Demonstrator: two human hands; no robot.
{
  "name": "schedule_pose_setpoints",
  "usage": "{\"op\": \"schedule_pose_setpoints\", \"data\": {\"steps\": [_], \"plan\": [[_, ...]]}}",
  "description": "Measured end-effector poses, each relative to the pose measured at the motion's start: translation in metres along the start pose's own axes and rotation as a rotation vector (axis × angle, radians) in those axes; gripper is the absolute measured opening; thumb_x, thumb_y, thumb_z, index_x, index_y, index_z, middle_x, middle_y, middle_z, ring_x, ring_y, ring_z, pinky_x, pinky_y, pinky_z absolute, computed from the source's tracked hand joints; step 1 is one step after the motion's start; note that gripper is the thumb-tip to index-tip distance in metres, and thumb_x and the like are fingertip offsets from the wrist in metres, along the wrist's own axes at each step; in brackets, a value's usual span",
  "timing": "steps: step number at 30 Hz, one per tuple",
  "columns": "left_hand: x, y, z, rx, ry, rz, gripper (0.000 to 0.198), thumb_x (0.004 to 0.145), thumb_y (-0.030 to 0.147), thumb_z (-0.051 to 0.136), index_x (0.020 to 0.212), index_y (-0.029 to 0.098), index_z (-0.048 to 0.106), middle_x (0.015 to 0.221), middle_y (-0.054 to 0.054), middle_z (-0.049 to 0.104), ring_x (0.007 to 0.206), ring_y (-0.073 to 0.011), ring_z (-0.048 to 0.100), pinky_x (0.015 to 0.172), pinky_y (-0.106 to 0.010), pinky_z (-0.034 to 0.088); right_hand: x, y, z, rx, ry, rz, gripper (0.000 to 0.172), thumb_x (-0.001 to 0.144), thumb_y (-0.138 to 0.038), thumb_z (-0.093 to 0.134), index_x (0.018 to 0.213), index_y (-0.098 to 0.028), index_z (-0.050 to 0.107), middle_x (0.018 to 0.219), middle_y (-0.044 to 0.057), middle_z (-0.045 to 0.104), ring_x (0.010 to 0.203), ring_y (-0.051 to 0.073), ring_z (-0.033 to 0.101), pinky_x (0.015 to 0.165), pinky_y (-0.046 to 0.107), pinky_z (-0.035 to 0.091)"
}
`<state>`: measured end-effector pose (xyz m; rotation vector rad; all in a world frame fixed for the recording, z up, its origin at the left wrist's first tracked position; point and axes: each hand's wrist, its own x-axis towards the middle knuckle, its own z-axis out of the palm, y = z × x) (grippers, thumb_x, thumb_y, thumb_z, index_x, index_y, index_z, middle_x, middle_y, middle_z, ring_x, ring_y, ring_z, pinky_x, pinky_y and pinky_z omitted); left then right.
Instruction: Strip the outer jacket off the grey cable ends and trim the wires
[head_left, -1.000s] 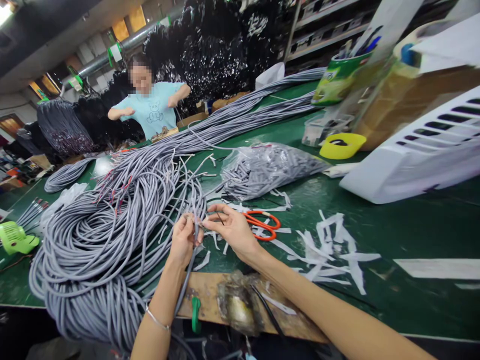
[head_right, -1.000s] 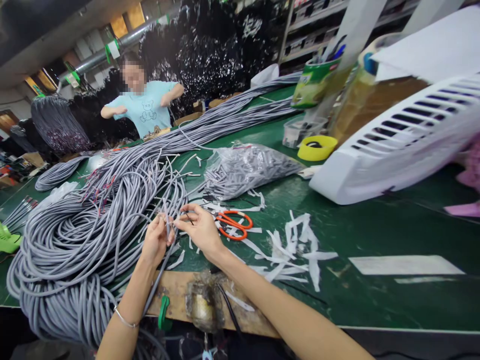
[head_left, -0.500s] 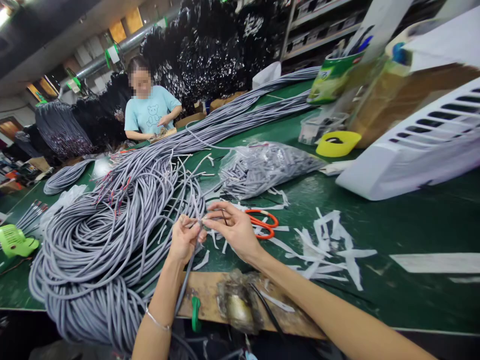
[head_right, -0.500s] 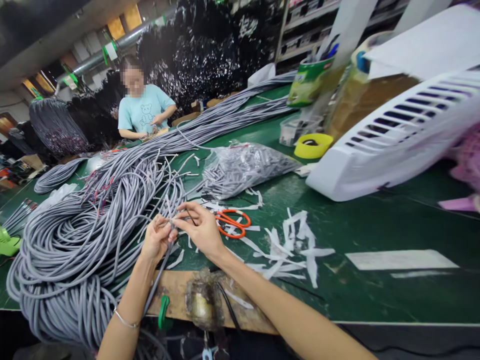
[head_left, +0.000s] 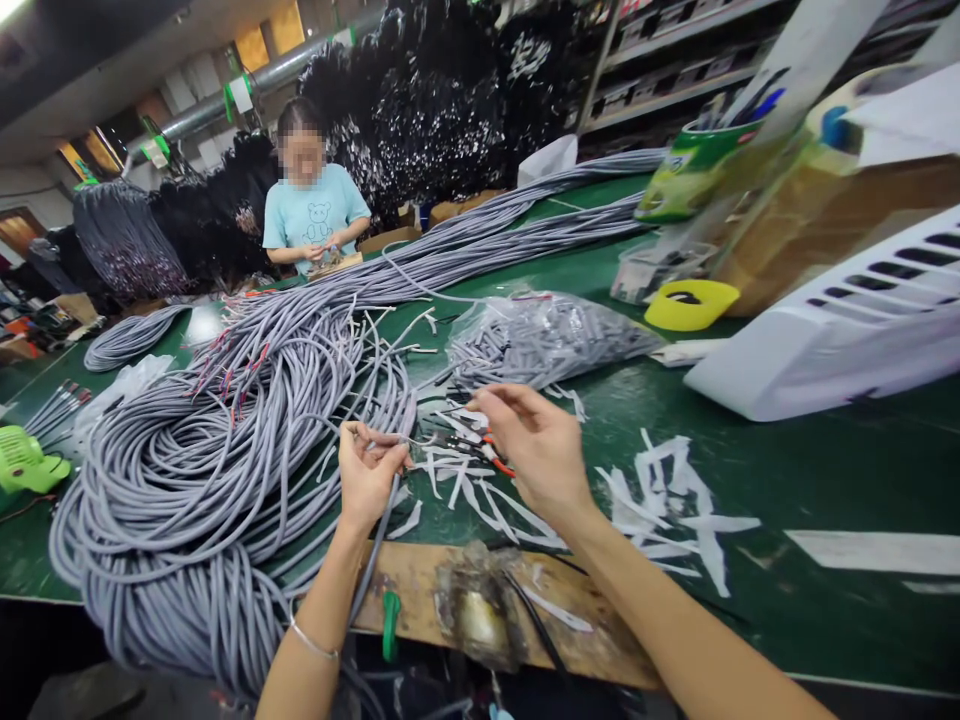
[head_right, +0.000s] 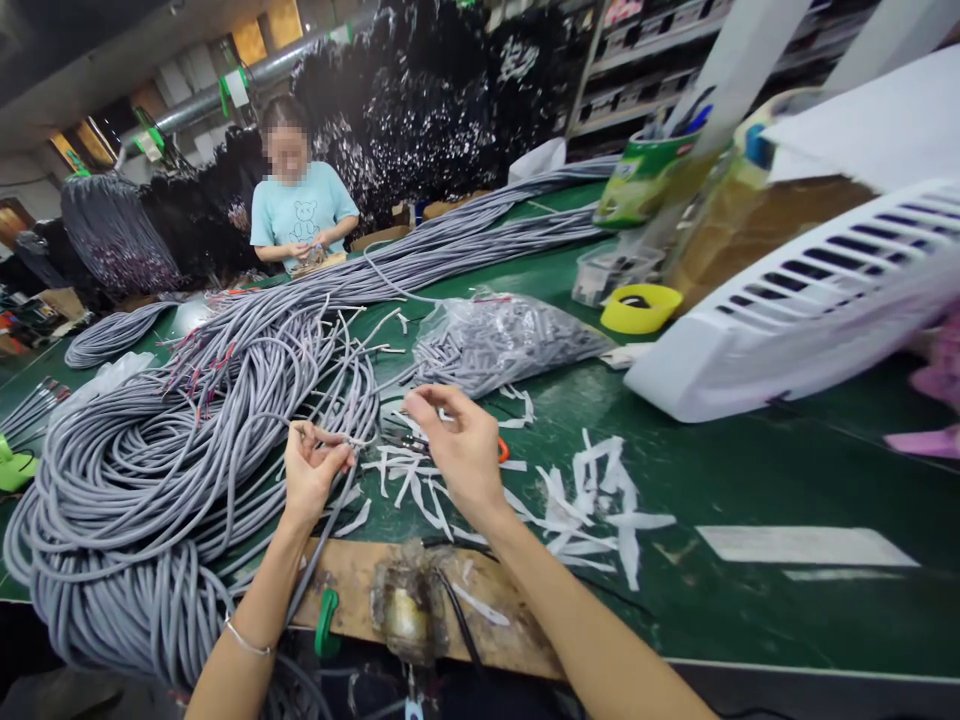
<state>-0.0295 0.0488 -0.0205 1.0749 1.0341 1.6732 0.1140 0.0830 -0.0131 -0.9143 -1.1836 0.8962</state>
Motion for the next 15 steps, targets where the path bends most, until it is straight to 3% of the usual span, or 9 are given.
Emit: {"op": "schedule_pose_setpoints", "data": {"steps": [3, 5, 9, 11, 13, 15], "plan": [[-0.002, 0.001, -0.001, 0.059, 0.012, -0.007, 0.043, 0.061, 0.018, 0.072, 0.075, 0.021, 0.031, 0.064, 0.008, 0.057, 0.052, -0.0082, 0.06, 0.052, -0.018, 0.047, 0.0, 0.003, 0.005, -0.144, -0.232, 0.061, 0.025, 0.065, -0.041, 0.065, 0.076, -0.019, 0.067, 0.077, 0.006, 0.069, 0.067, 0.02, 0.062, 0.053, 0.028, 0.048], [-0.002, 0.002, -0.001, 0.08, 0.02, -0.029, 0.042, 0.06, 0.018, 0.072, 0.078, 0.021, 0.035, 0.064, 0.008, 0.057, 0.056, -0.0094, 0.062, 0.056, -0.019, 0.049, -0.006, 0.003, 0.01, -0.225, -0.376, 0.026, 0.02, 0.065, -0.036, 0.065, 0.077, -0.02, 0.069, 0.078, 0.006, 0.07, 0.067, 0.021, 0.063, 0.057, 0.03, 0.049], [0.0, 0.002, -0.001, 0.092, -0.031, -0.112, 0.037, 0.059, 0.026, 0.074, 0.086, 0.017, 0.051, 0.059, 0.006, 0.057, 0.047, -0.0089, 0.057, 0.048, -0.018, 0.044, -0.014, 0.001, 0.014, -0.351, -0.407, -0.12, 0.017, 0.071, -0.021, 0.052, 0.071, -0.02, 0.069, 0.072, 0.006, 0.069, 0.061, 0.019, 0.061, 0.058, 0.03, 0.047], [0.002, 0.0, -0.002, 0.115, -0.028, -0.144, 0.027, 0.061, 0.033, 0.072, 0.072, 0.012, 0.058, 0.048, 0.004, 0.053, 0.039, -0.0062, 0.048, 0.041, -0.017, 0.036, -0.015, 0.0, 0.014, -0.402, -0.428, -0.168, 0.017, 0.067, -0.016, 0.05, 0.067, -0.018, 0.067, 0.065, 0.005, 0.067, 0.055, 0.016, 0.058, 0.055, 0.027, 0.045], [0.004, -0.002, -0.004, 0.126, 0.013, -0.158, 0.033, 0.064, 0.039, 0.069, 0.055, 0.011, 0.055, 0.038, 0.004, 0.048, 0.033, -0.0039, 0.04, 0.037, -0.017, 0.029, -0.016, -0.002, 0.015, -0.422, -0.467, -0.185, 0.014, 0.062, -0.014, 0.05, 0.062, -0.018, 0.064, 0.058, 0.002, 0.062, 0.049, 0.014, 0.053, 0.05, 0.024, 0.041], [0.006, -0.006, -0.006, 0.109, 0.064, -0.168, 0.037, 0.063, 0.043, 0.069, 0.053, 0.012, 0.053, 0.036, 0.005, 0.045, 0.03, -0.0034, 0.036, 0.034, -0.017, 0.025, -0.016, -0.003, 0.015, -0.415, -0.51, -0.189, 0.013, 0.061, -0.014, 0.05, 0.057, -0.018, 0.061, 0.053, 0.001, 0.059, 0.046, 0.011, 0.048, 0.047, 0.022, 0.038]]}}
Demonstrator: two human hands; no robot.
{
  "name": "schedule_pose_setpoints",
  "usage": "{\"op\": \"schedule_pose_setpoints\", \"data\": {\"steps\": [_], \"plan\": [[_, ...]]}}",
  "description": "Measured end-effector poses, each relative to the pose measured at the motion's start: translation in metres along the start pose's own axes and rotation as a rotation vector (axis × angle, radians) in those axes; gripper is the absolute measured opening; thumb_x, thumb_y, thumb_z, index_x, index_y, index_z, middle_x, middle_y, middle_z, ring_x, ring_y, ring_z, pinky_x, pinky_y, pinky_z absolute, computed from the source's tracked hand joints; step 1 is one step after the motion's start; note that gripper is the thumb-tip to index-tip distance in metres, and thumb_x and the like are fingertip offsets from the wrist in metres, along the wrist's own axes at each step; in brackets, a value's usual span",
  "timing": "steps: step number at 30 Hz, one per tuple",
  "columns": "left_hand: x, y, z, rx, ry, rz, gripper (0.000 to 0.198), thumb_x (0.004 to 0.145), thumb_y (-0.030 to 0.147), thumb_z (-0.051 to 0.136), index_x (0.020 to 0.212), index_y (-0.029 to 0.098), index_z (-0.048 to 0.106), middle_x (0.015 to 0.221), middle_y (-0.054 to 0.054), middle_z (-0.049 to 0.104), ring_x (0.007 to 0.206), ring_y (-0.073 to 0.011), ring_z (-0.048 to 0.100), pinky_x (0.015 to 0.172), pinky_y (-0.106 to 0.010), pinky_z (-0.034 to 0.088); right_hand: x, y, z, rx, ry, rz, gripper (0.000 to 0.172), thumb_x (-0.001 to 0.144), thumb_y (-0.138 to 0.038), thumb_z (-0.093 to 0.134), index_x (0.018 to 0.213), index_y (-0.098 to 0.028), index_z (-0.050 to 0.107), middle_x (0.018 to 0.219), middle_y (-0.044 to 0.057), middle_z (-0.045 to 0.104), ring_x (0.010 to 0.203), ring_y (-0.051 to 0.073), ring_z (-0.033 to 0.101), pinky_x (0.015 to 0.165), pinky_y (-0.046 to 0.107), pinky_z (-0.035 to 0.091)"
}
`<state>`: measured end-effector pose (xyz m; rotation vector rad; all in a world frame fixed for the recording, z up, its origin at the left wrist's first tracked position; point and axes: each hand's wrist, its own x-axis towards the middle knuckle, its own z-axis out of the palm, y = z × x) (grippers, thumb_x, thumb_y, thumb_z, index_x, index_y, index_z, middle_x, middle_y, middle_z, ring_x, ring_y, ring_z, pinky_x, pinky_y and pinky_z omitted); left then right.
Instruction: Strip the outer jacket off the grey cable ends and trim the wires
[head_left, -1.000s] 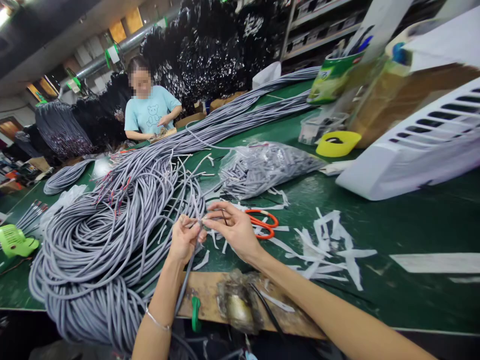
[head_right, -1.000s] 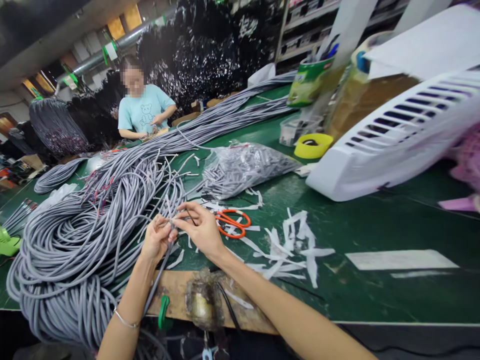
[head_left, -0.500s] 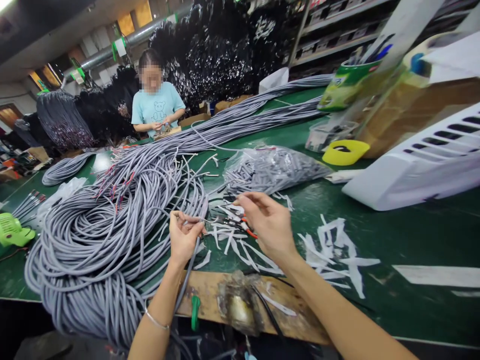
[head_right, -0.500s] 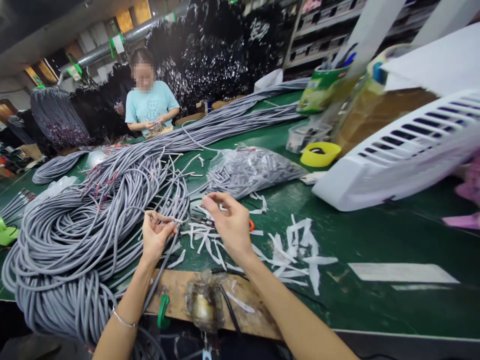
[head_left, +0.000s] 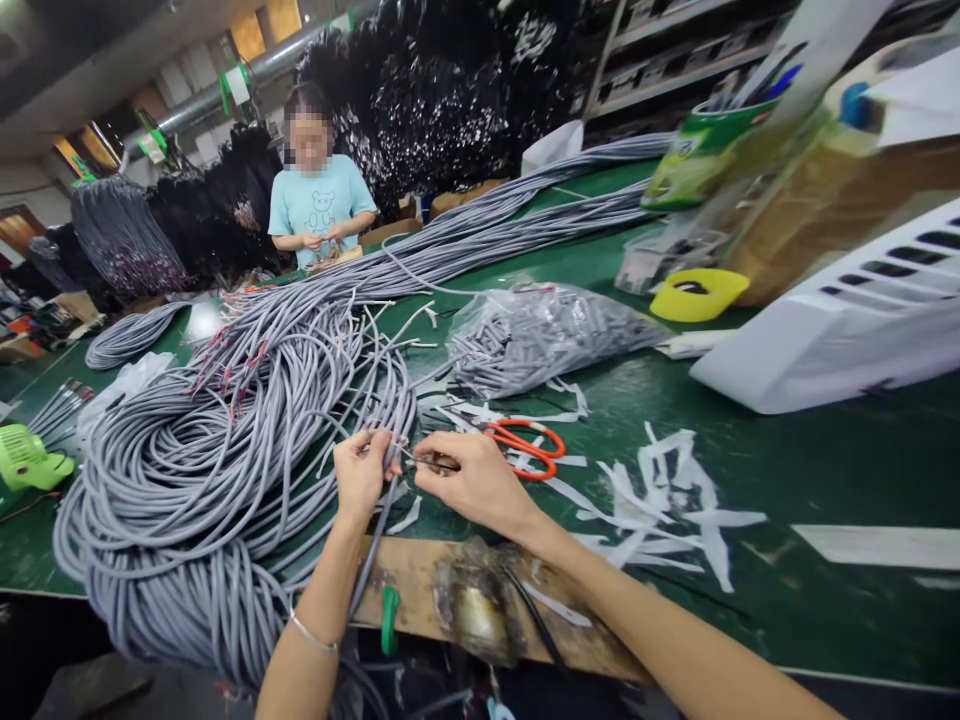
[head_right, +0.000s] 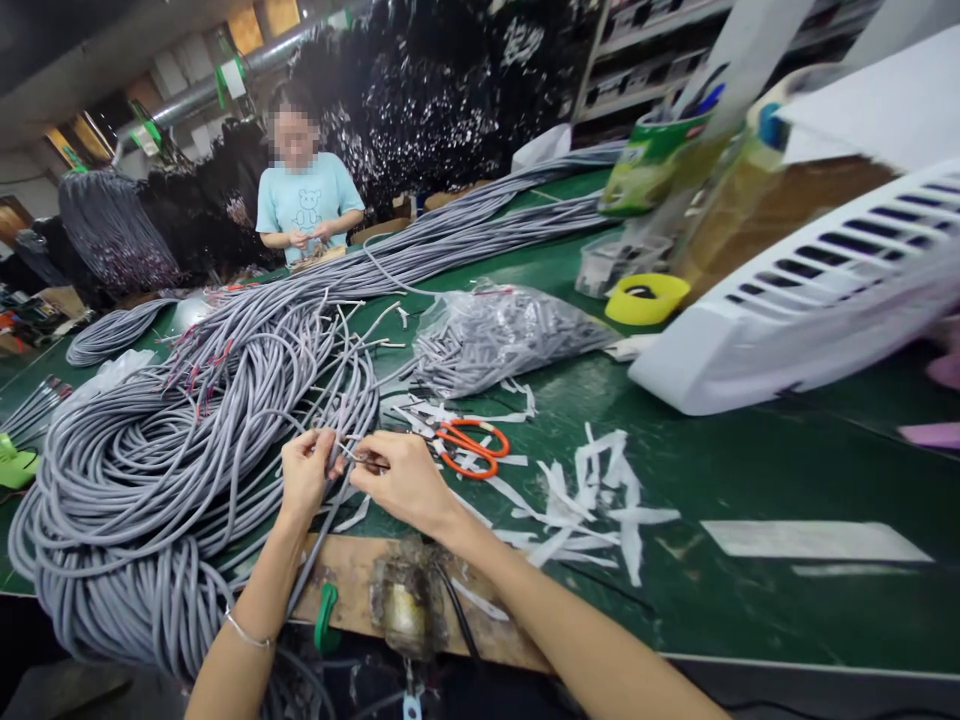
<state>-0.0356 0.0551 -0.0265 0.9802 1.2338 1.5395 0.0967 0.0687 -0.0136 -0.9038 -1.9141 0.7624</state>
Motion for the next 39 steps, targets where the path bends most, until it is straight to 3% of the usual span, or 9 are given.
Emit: {"op": "schedule_pose_setpoints", "data": {"steps": [5, 9, 13, 15, 20, 23, 29, 34, 39], "plan": [[0.008, -0.004, -0.003, -0.129, 0.118, -0.051, 0.046, 0.057, 0.056, 0.068, 0.059, 0.015, 0.047, 0.04, 0.01, 0.037, 0.028, -0.0037, 0.036, 0.03, -0.015, 0.021, 0.0, -0.002, -0.001, 0.061, -0.028, -0.017, 0.014, 0.061, -0.015, 0.047, 0.053, -0.017, 0.059, 0.051, -0.001, 0.055, 0.045, 0.01, 0.045, 0.047, 0.022, 0.035], [0.009, 0.005, -0.005, -0.245, 0.153, -0.087, 0.052, 0.054, 0.06, 0.069, 0.062, 0.016, 0.041, 0.052, 0.007, 0.045, 0.032, -0.0014, 0.036, 0.031, -0.014, 0.021, 0.002, 0.001, -0.001, 0.136, 0.002, 0.069, 0.014, 0.06, -0.019, 0.048, 0.052, -0.018, 0.059, 0.05, -0.001, 0.055, 0.045, 0.011, 0.045, 0.047, 0.022, 0.036], [0.002, 0.015, -0.005, -0.401, -0.04, -0.171, 0.053, 0.048, 0.051, 0.076, 0.077, 0.013, 0.053, 0.071, -0.003, 0.062, 0.04, 0.0, 0.036, 0.036, -0.014, 0.025, 0.007, 0.006, 0.001, 0.206, -0.002, 0.172, 0.016, 0.061, -0.025, 0.048, 0.056, -0.017, 0.062, 0.054, 0.001, 0.06, 0.049, 0.013, 0.05, 0.048, 0.023, 0.038], [-0.001, 0.015, -0.004, -0.394, -0.135, -0.18, 0.051, 0.046, 0.041, 0.081, 0.08, 0.012, 0.057, 0.068, -0.003, 0.062, 0.038, 0.0008, 0.03, 0.036, -0.014, 0.021, 0.01, 0.011, 0.0, 0.18, -0.002, 0.19, 0.017, 0.061, -0.025, 0.049, 0.056, -0.017, 0.063, 0.054, 0.001, 0.062, 0.05, 0.014, 0.053, 0.049, 0.023, 0.04], [-0.004, 0.018, -0.008, -0.293, -0.141, -0.136, 0.04, 0.045, 0.038, 0.079, 0.065, 0.012, 0.059, 0.05, 0.003, 0.052, 0.034, 0.0023, 0.023, 0.036, -0.014, 0.013, 0.017, 0.026, -0.015, -0.091, 0.26, 0.17, 0.011, 0.057, -0.021, 0.051, 0.049, -0.019, 0.058, 0.05, 0.001, 0.059, 0.049, 0.015, 0.053, 0.052, 0.025, 0.04], [-0.005, 0.021, -0.009, -0.246, -0.136, -0.123, 0.038, 0.047, 0.042, 0.078, 0.06, 0.012, 0.058, 0.045, 0.005, 0.046, 0.033, 0.0022, 0.022, 0.036, -0.015, 0.01, 0.018, 0.026, -0.023, -0.019, 0.409, 0.183, 0.012, 0.063, -0.025, 0.052, 0.056, -0.019, 0.061, 0.056, 0.003, 0.062, 0.053, 0.016, 0.055, 0.054, 0.027, 0.043], [-0.009, 0.017, 0.0, -0.074, -0.217, -0.145, 0.035, 0.05, 0.039, 0.078, 0.064, 0.009, 0.069, 0.038, 0.006, 0.037, 0.035, -0.0002, 0.021, 0.038, -0.017, 0.009, 0.015, 0.006, -0.018, 0.531, 0.125, 0.12, 0.026, 0.067, -0.045, 0.06, 0.065, -0.02, 0.065, 0.062, 0.003, 0.064, 0.058, 0.017, 0.059, 0.054, 0.028, 0.047], [-0.009, 0.012, -0.007, 0.134, -0.313, 0.027, 0.039, 0.056, 0.048, 0.072, 0.068, 0.011, 0.073, 0.041, 0.004, 0.038, 0.042, -0.0057, 0.028, 0.044, -0.022, 0.02, 0.017, 0.01, -0.013, 0.507, 0.017, 0.158, 0.04, 0.067, -0.054, 0.059, 0.05, -0.018, 0.054, 0.048, -0.002, 0.051, 0.046, 0.011, 0.046, 0.046, 0.024, 0.038], [-0.01, 0.015, -0.008, 0.279, -0.228, 0.228, 0.026, 0.066, 0.041, 0.066, 0.068, 0.015, 0.073, 0.052, -0.002, 0.054, 0.048, -0.0108, 0.04, 0.049, -0.024, 0.028, 0.011, 0.006, -0.013, 0.419, -0.016, 0.115, 0.049, 0.072, -0.058, 0.05, 0.045, -0.019, 0.038, 0.044, -0.004, 0.033, 0.043, 0.008, 0.03, 0.041, 0.023, 0.023]]}}
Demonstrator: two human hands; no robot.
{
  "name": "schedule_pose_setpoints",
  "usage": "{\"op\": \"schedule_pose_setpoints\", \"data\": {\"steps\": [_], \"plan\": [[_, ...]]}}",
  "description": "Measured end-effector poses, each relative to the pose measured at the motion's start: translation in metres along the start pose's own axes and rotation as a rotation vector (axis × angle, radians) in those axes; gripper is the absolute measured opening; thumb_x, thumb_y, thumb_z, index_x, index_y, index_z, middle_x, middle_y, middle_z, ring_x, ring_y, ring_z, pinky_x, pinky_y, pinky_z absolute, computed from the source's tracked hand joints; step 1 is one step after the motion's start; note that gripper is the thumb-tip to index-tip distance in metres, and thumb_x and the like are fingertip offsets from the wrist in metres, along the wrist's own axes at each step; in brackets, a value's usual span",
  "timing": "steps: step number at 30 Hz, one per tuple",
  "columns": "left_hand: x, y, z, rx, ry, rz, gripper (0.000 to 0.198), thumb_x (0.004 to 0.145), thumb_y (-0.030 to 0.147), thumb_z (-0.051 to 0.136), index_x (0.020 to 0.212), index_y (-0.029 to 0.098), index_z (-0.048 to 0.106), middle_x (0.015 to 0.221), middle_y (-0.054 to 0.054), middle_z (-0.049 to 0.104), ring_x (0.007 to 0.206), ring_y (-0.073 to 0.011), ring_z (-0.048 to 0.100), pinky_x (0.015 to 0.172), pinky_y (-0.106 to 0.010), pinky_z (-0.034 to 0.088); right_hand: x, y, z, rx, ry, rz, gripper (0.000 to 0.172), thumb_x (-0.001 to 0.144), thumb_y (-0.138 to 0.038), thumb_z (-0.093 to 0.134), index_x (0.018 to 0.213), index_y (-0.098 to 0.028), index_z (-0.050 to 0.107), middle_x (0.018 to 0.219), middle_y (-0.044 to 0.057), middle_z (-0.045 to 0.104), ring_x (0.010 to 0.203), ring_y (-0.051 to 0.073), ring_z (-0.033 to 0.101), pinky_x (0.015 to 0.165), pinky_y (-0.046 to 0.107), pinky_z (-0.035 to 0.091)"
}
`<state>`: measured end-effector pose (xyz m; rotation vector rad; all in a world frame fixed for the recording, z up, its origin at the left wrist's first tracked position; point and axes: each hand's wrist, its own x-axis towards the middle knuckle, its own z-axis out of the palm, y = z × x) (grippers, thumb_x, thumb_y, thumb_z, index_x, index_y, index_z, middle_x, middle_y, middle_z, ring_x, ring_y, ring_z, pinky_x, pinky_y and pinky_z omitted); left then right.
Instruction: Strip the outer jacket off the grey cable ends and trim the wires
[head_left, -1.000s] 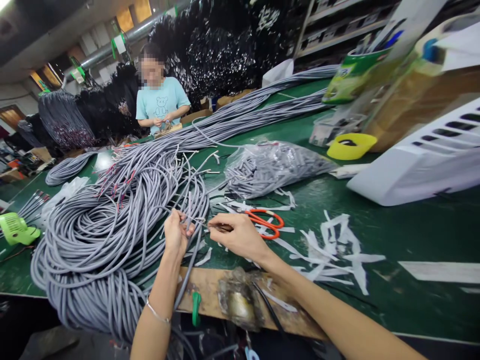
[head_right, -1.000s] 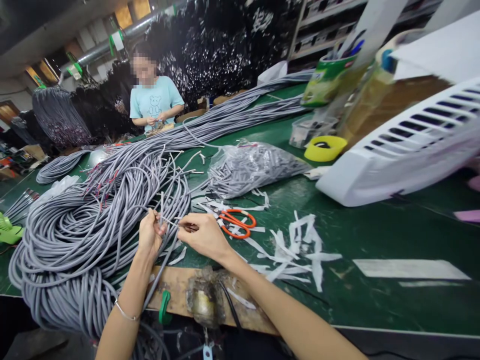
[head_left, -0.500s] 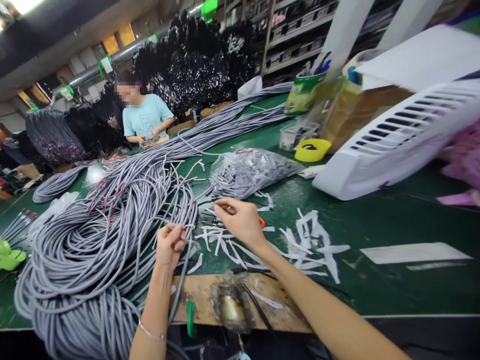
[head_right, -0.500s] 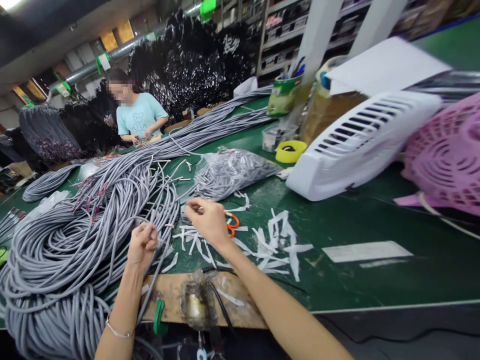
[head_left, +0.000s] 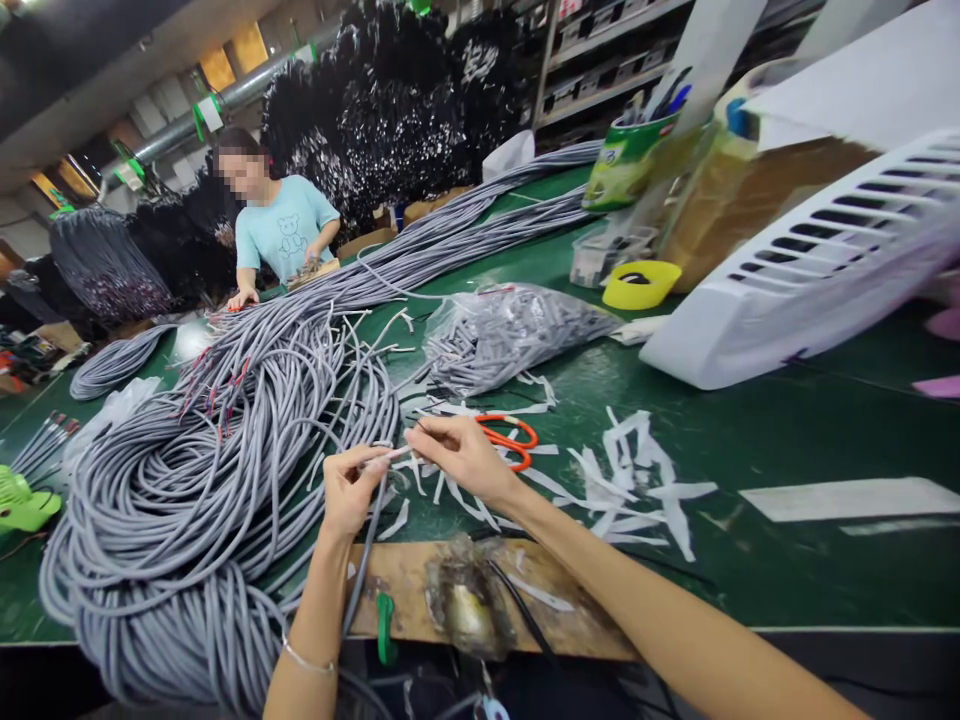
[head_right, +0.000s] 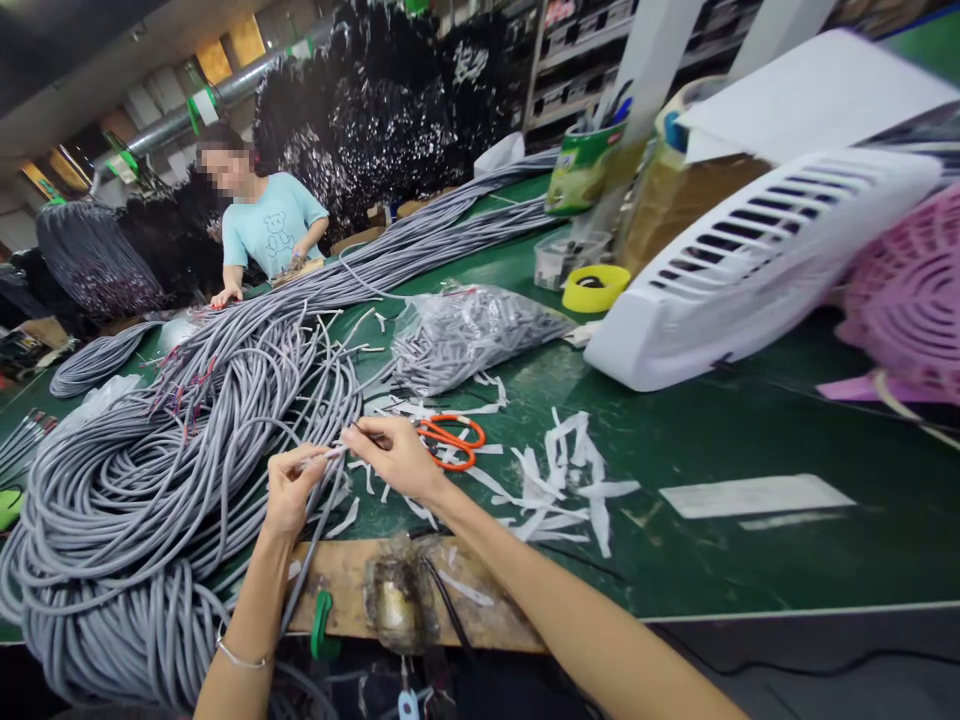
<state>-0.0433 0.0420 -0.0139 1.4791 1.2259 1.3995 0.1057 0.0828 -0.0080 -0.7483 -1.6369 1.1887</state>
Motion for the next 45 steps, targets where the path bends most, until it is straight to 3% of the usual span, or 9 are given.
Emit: {"op": "schedule_pose_setpoints", "data": {"steps": [6, 10, 13, 18, 23, 28, 31, 41, 45], "plan": [[-0.005, 0.005, 0.007, 0.233, -0.077, 0.136, 0.013, 0.072, 0.022, 0.061, 0.073, 0.02, 0.074, 0.049, 0.0, 0.049, 0.047, -0.0112, 0.037, 0.048, -0.024, 0.024, 0.0, -0.004, 0.003, -0.045, 0.036, -0.032, 0.051, 0.069, -0.057, 0.052, 0.042, -0.02, 0.029, 0.045, -0.006, 0.024, 0.044, 0.007, 0.023, 0.043, 0.023, 0.02], [-0.008, 0.006, 0.008, 0.21, -0.066, 0.185, 0.013, 0.072, 0.02, 0.061, 0.073, 0.021, 0.074, 0.051, -0.001, 0.054, 0.048, -0.0122, 0.041, 0.048, -0.024, 0.027, 0.006, 0.006, 0.003, 0.04, -0.026, 0.183, 0.052, 0.064, -0.062, 0.052, 0.039, -0.02, 0.033, 0.04, -0.006, 0.028, 0.039, 0.006, 0.023, 0.04, 0.023, 0.017], [-0.007, 0.007, 0.008, 0.213, 0.034, 0.216, 0.015, 0.075, 0.021, 0.059, 0.075, 0.021, 0.073, 0.056, -0.002, 0.058, 0.05, -0.0127, 0.045, 0.049, -0.024, 0.029, 0.002, 0.006, 0.003, 0.162, -0.123, 0.338, 0.051, 0.061, -0.063, 0.054, 0.04, -0.02, 0.037, 0.036, -0.006, 0.031, 0.034, 0.005, 0.022, 0.037, 0.023, 0.014], [-0.007, 0.004, 0.006, 0.488, 0.09, 0.315, 0.019, 0.077, 0.016, 0.054, 0.082, 0.018, 0.072, 0.055, -0.001, 0.055, 0.049, -0.0112, 0.044, 0.048, -0.023, 0.031, -0.005, -0.001, 0.004, 0.134, -0.144, 0.109, 0.052, 0.067, -0.06, 0.054, 0.042, -0.02, 0.034, 0.041, -0.006, 0.03, 0.04, 0.006, 0.025, 0.04, 0.023, 0.019], [-0.009, 0.001, 0.006, 0.556, -0.034, 0.418, 0.019, 0.079, 0.016, 0.051, 0.081, 0.014, 0.07, 0.057, -0.002, 0.056, 0.049, -0.0102, 0.046, 0.047, -0.021, 0.034, 0.0, 0.004, 0.004, -0.1, 0.102, -0.045, 0.055, 0.074, -0.064, 0.043, 0.046, -0.02, 0.026, 0.046, -0.006, 0.022, 0.045, 0.007, 0.022, 0.043, 0.024, 0.019], [-0.01, 0.001, 0.009, 0.461, -0.029, 0.445, 0.015, 0.079, 0.017, 0.054, 0.079, 0.013, 0.068, 0.058, -0.001, 0.057, 0.049, -0.0089, 0.047, 0.046, -0.02, 0.035, 0.003, 0.013, 0.006, -0.021, 0.022, 0.058, 0.055, 0.075, -0.068, 0.037, 0.047, -0.02, 0.032, 0.043, -0.005, 0.028, 0.042, 0.007, 0.025, 0.042, 0.024, 0.021], [-0.009, -0.001, 0.008, 0.497, 0.064, 0.414, 0.016, 0.08, 0.018, 0.052, 0.08, 0.014, 0.068, 0.057, 0.0, 0.056, 0.051, -0.0095, 0.047, 0.048, -0.02, 0.036, 0.003, 0.014, 0.007, 0.031, 0.012, 0.117, 0.055, 0.074, -0.068, 0.038, 0.048, -0.02, 0.037, 0.043, -0.005, 0.033, 0.041, 0.008, 0.029, 0.041, 0.024, 0.024], [-0.007, -0.003, 0.004, 0.529, 0.252, 0.286, 0.019, 0.081, 0.023, 0.051, 0.083, 0.014, 0.068, 0.063, -0.003, 0.062, 0.056, -0.0116, 0.053, 0.051, -0.022, 0.039, -0.006, 0.008, 0.012, -0.224, 0.049, -0.016, 0.032, 0.083, -0.041, 0.04, 0.072, -0.016, 0.056, 0.054, -0.002, 0.044, 0.048, 0.01, 0.037, 0.047, 0.022, 0.029], [-0.007, -0.003, 0.004, 0.473, 0.261, 0.269, 0.018, 0.081, 0.022, 0.052, 0.083, 0.014, 0.068, 0.066, -0.004, 0.063, 0.058, -0.0119, 0.054, 0.053, -0.022, 0.041, -0.008, 0.005, 0.01, -0.353, 0.04, -0.058, 0.036, 0.086, -0.034, 0.034, 0.06, -0.017, 0.051, 0.05, -0.002, 0.041, 0.046, 0.009, 0.036, 0.048, 0.022, 0.027]]}}
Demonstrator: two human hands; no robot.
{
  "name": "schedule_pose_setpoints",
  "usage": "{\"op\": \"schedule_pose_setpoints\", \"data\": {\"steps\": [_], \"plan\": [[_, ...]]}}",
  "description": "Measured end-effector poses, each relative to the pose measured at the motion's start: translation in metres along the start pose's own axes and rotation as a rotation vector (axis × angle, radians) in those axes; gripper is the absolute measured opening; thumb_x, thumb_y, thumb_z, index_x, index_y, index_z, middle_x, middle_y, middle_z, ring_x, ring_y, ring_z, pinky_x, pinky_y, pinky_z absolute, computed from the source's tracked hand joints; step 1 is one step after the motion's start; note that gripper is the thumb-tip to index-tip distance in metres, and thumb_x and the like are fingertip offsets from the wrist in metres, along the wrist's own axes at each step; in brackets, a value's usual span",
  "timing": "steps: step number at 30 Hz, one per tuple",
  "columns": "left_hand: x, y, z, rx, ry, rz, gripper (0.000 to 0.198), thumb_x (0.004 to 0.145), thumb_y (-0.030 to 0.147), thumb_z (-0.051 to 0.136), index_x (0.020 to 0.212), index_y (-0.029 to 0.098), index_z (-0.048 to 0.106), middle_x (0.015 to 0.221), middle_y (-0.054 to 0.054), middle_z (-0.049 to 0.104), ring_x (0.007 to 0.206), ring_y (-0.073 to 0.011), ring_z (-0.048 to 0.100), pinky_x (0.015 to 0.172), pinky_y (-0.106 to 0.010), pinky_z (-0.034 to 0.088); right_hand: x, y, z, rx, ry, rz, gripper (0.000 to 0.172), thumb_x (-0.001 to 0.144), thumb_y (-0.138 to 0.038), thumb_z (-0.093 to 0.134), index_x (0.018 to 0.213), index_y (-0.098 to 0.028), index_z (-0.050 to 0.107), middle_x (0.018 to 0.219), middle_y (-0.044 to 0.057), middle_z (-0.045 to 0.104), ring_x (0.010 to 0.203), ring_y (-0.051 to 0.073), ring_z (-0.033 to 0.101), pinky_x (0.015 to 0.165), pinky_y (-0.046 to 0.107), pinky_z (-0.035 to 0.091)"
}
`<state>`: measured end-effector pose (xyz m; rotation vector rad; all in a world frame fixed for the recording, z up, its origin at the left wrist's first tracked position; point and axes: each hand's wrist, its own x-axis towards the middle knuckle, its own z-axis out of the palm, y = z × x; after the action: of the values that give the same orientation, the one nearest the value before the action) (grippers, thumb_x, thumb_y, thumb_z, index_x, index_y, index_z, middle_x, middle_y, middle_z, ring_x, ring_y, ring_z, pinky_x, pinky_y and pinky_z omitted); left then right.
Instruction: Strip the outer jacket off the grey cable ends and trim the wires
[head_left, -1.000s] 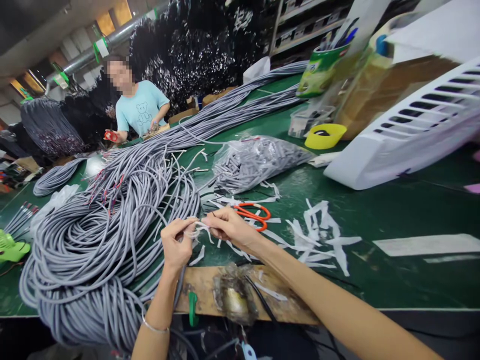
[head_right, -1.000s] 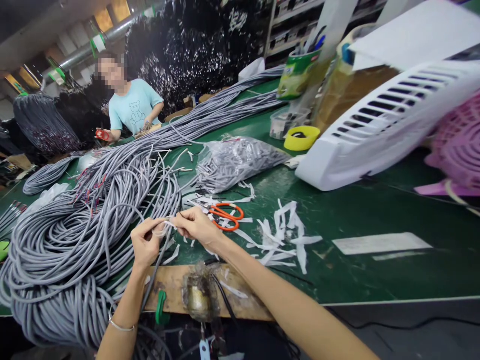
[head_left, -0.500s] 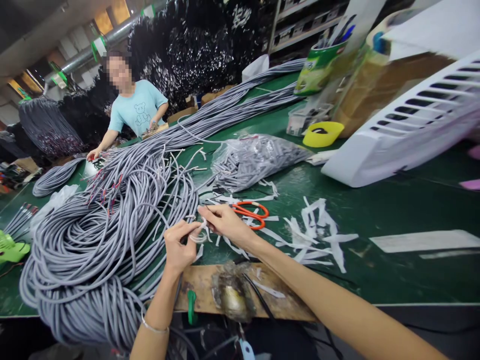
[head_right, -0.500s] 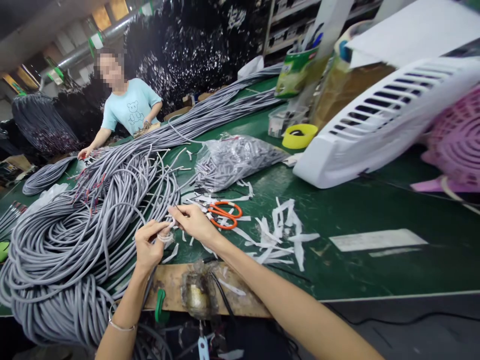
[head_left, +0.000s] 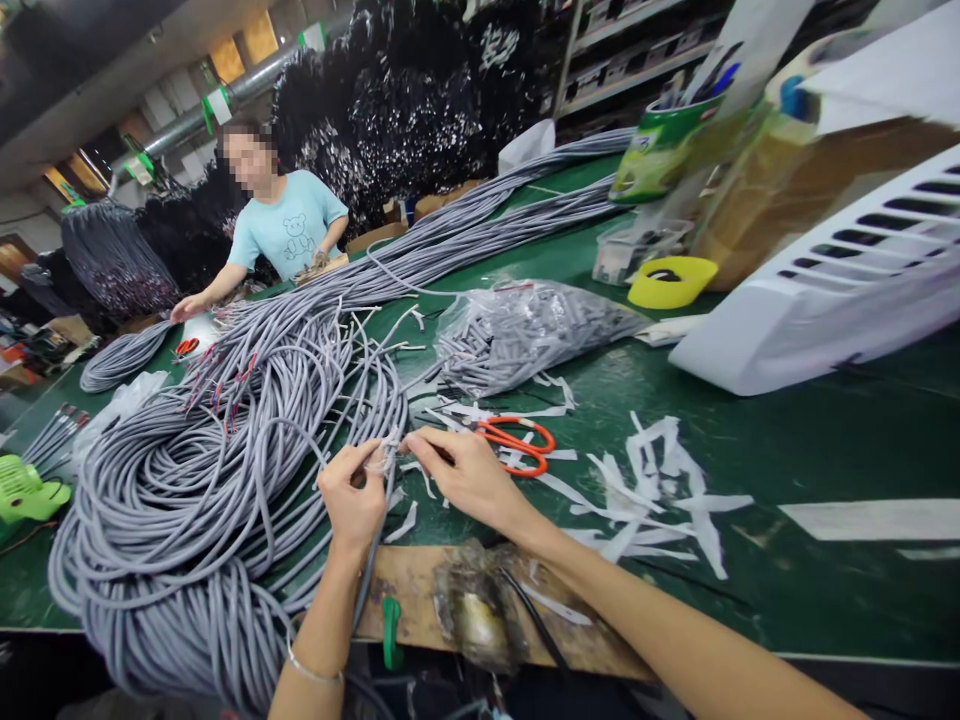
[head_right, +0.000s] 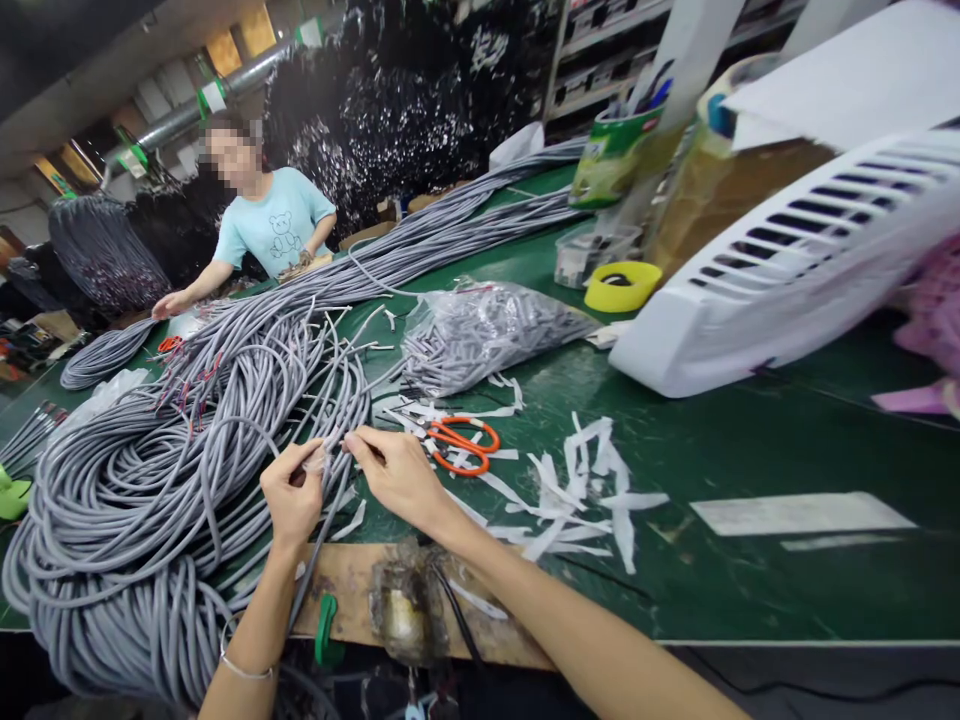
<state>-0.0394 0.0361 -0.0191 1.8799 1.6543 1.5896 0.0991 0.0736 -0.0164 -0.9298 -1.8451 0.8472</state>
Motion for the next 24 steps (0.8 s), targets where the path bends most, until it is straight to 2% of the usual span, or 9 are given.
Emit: {"op": "schedule_pose_setpoints", "data": {"steps": [10, 15, 24], "plan": [[-0.0002, 0.0029, 0.0018, -0.01, -0.03, 0.021, 0.017, 0.081, 0.023, 0.054, 0.082, 0.016, 0.069, 0.064, -0.002, 0.063, 0.054, -0.0099, 0.051, 0.05, -0.02, 0.038, -0.0014, -0.0042, 0.0007, -0.049, -0.01, -0.039, 0.035, 0.084, -0.031, 0.035, 0.053, -0.017, 0.045, 0.045, -0.004, 0.037, 0.042, 0.008, 0.031, 0.044, 0.021, 0.024], [-0.0001, 0.0031, 0.002, 0.007, -0.017, 0.03, 0.017, 0.081, 0.024, 0.054, 0.083, 0.016, 0.07, 0.059, -0.001, 0.06, 0.05, -0.0092, 0.046, 0.046, -0.02, 0.035, -0.0022, -0.0037, -0.0017, -0.062, 0.061, -0.006, 0.036, 0.084, -0.033, 0.036, 0.054, -0.017, 0.048, 0.046, -0.003, 0.04, 0.042, 0.008, 0.033, 0.044, 0.021, 0.024], [0.0009, 0.0055, 0.0004, 0.076, -0.003, 0.085, 0.017, 0.081, 0.022, 0.054, 0.084, 0.015, 0.069, 0.061, -0.002, 0.062, 0.05, -0.0094, 0.048, 0.046, -0.021, 0.035, -0.0029, -0.0051, -0.0014, -0.086, 0.043, -0.032, 0.037, 0.084, -0.032, 0.036, 0.052, -0.017, 0.048, 0.044, -0.002, 0.044, 0.04, 0.008, 0.033, 0.044, 0.023, 0.025]]}}
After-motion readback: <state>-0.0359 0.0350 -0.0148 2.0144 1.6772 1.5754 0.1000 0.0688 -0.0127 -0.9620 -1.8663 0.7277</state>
